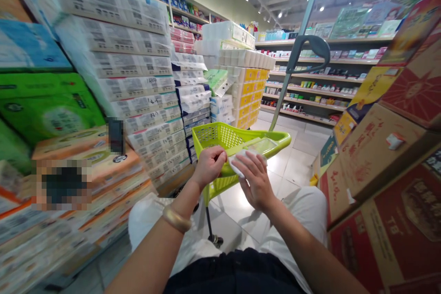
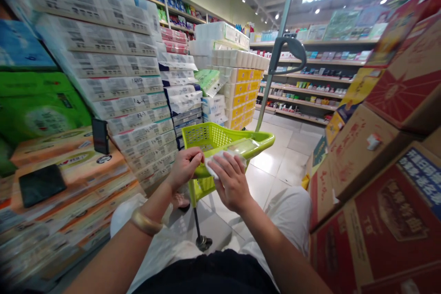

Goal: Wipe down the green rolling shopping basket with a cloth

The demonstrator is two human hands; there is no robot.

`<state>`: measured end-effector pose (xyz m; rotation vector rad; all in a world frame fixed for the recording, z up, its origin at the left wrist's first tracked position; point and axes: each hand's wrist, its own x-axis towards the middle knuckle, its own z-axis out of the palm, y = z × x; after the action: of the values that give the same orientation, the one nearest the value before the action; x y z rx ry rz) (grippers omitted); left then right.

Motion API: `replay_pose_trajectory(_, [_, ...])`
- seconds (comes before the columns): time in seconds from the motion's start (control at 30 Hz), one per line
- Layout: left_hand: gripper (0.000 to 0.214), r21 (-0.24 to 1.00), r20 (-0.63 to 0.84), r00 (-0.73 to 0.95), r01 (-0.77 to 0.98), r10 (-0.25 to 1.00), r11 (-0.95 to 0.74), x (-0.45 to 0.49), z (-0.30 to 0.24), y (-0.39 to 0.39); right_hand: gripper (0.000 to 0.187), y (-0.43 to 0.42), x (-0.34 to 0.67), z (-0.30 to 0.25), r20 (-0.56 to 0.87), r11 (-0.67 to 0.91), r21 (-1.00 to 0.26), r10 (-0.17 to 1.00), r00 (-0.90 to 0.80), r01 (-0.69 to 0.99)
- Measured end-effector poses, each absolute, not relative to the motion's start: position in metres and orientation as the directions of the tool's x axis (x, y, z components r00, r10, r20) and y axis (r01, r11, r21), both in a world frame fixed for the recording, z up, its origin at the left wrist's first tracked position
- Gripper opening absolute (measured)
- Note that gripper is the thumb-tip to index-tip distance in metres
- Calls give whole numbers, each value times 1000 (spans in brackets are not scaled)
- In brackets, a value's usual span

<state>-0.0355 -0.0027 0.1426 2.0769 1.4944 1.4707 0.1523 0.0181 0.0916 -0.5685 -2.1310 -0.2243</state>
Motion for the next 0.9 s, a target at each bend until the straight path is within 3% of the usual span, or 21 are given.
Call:
replay_pose_trajectory(0.1, [29,635,590,6,614,808,-469,-36,143,-3,39,35,164,87,849,857,-54,309,-428,512])
replay_pose_trajectory(0.27, [29,634,599,-3,612,801,-472,-33,144,-3,40,47,169,80,906,771,-259,403,-131,582])
replay_pose_trajectory(0.43, [29,633,610,-8,607,792,-481,-30,144,-3,49,17,147,66,852,867,-62,304,-427,494])
replay_pose_trajectory(0.53, [29,635,606,-11,609,796,-475,-31,144,-4,49,24,152,63,856,859,3,262,-445,512])
replay_pose_trajectory(0.7, [29,628,605,7,611,796,-482,-32,144,-4,45,44,165,76,915,758,-219,379,-140,615])
replay_pose_trajectory(0.77, [30,633,606,-2,607,796,-481,-32,143,-3,44,33,158,82,894,792,-199,388,-224,578])
replay_pose_trajectory(0.9, [30,642,608,-17,599,794,-479,-31,141,-2,47,11,142,88,804,897,4,260,-534,443])
